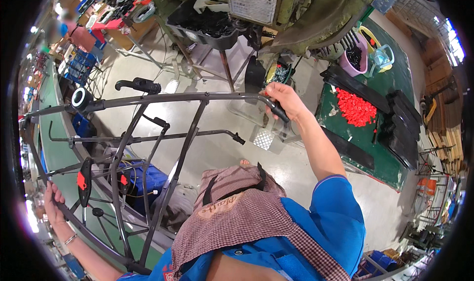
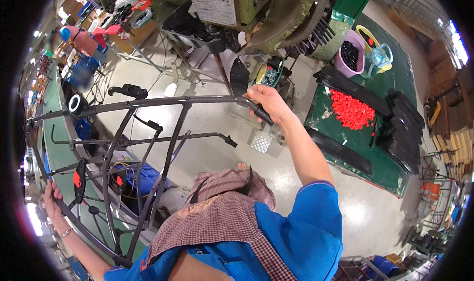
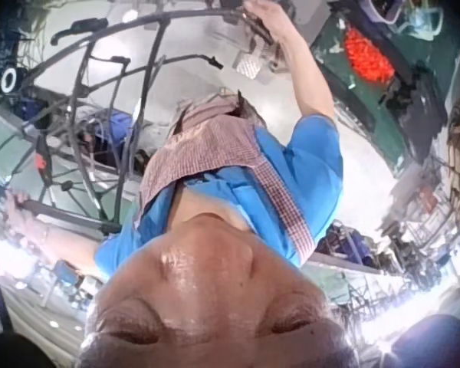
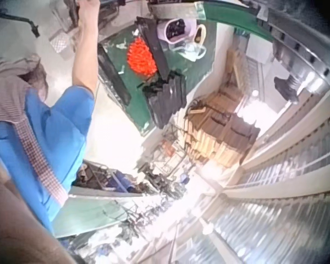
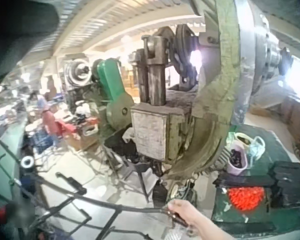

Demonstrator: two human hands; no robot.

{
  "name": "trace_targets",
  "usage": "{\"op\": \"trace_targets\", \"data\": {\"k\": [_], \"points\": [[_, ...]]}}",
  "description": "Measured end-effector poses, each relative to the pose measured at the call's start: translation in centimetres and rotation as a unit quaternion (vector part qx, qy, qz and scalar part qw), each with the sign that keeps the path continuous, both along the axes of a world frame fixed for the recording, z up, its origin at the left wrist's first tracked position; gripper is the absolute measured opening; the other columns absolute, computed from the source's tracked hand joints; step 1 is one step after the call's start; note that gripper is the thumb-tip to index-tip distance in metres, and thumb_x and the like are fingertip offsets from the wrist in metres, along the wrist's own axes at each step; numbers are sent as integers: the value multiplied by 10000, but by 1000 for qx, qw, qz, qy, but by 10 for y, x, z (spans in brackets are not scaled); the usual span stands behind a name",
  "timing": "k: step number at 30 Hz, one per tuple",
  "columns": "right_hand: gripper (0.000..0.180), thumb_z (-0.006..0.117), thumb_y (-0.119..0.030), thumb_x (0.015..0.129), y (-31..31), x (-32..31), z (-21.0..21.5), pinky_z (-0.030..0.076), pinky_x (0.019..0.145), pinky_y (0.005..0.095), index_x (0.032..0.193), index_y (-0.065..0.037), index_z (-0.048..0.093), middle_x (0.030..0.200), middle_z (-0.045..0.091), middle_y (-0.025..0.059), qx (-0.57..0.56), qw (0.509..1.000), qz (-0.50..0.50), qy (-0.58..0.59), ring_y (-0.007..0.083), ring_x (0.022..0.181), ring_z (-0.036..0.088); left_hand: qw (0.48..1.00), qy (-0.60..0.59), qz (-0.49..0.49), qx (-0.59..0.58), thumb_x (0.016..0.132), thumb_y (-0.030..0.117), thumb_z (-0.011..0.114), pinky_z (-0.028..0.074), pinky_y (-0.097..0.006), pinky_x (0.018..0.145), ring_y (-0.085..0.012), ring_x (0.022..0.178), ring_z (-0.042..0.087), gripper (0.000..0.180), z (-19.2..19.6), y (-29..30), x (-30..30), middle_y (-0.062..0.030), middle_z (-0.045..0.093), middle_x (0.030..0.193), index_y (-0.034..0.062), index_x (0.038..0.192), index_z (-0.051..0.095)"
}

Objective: The person repeatedly picks up bicycle frames from a conveyor belt, positions them under a press machine, and attaches small black plastic parts to the frame joints. The person then removes the frames and places them back on the belt, repeating the process for several units.

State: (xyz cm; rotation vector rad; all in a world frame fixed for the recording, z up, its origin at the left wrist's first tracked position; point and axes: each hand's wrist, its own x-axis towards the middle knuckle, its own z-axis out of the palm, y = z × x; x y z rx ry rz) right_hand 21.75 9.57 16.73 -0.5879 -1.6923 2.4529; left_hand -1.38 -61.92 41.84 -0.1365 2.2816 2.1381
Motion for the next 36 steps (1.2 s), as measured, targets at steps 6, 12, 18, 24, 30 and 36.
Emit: {"op": "trace_targets", "data": {"k": [6, 12, 18, 24, 30, 36], "points": [[262, 546, -275, 960, 41, -14, 25, 454, 342, 244, 957, -20, 607, 954, 669, 97, 55, 997, -20, -43, 122, 524, 607, 996, -65, -42, 46, 915, 255, 641, 317, -179, 440, -34, 529, 390, 224, -67, 41, -79, 35, 476, 740, 68, 998, 549], [302, 590, -262, 941, 64, -8, 50, 428, 331, 260, 950, 39, 622, 692, 635, 99, 121, 984, -93, -93, 153, 468, 582, 982, -122, -108, 92, 920, 235, 630, 325, -188, 433, -40, 521, 390, 179, -131, 87, -165, 42, 467, 710, 78, 911, 545], [251, 561, -186, 905, 50, -20, 81, 457, 355, 259, 1078, -4, 567, 823, 622, 136, 167, 967, -184, -50, 177, 561, 620, 972, -165, -153, 68, 919, 210, 620, 326, -206, 437, -50, 520, 393, 183, -181, 124, -260, 48, 444, 682, 101, 810, 520], [255, 587, -136, 878, 42, -17, 80, 463, 372, 266, 1099, -11, 556, 804, 624, 121, 166, 963, -202, -67, 177, 575, 619, 956, -198, -192, 98, 929, 208, 603, 322, -208, 433, -57, 513, 382, 194, -214, 174, -309, 43, 420, 663, 118, 796, 494], [155, 546, -143, 926, 36, -22, 53, 418, 355, 259, 991, -10, 594, 716, 612, 71, 188, 946, -230, -125, 141, 536, 591, 954, -201, -205, 85, 921, 238, 614, 324, -212, 435, -60, 509, 387, 178, -228, 200, -341, 44, 427, 669, 118, 851, 504], [220, 638, -203, 893, 33, -36, 29, 502, 676, 288, 996, -9, 636, 834, 663, 60, 475, 821, -288, -132, 156, 766, 621, 952, -210, -202, 98, 925, 272, 606, 310, -216, 434, -69, 493, 388, 186, -229, 228, -344, 35, 441, 667, 112, 902, 515]]}}
